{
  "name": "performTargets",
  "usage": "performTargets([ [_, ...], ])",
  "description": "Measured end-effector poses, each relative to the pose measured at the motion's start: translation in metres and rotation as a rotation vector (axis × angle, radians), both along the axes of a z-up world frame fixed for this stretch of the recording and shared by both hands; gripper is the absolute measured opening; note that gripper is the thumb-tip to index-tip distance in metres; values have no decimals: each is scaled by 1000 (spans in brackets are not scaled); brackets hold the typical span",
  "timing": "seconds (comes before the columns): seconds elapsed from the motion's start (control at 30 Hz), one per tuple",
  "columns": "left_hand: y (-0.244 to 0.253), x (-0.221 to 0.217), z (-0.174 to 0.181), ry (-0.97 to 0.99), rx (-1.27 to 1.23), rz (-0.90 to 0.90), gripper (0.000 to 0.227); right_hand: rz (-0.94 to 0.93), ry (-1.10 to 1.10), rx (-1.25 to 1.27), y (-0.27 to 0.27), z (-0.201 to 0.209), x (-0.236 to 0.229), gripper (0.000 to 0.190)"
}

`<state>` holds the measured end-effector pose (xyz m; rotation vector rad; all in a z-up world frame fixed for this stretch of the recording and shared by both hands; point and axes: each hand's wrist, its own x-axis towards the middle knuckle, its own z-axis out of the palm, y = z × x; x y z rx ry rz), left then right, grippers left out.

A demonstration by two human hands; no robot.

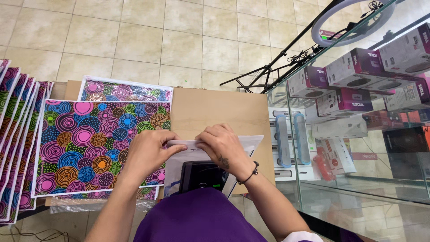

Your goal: The person places a tablet in a protective cover and then inserts the tablet and cover into a plastic shipping envelope.

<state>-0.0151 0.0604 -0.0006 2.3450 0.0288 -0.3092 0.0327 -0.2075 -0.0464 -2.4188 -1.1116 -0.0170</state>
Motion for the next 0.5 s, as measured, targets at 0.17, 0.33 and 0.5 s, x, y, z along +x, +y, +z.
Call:
performTargets([
  [0.17,5,-4,-17,8,-60,51,18,15,15,-38,-31,-14,12,20],
  [0.33,6,-8,-39,12,-250,115,14,39,13,-27,-40,9,5,29],
  [0.5,22,-12,-48,-38,-338,140,16,-13,38,-116,-76,15,26,22],
])
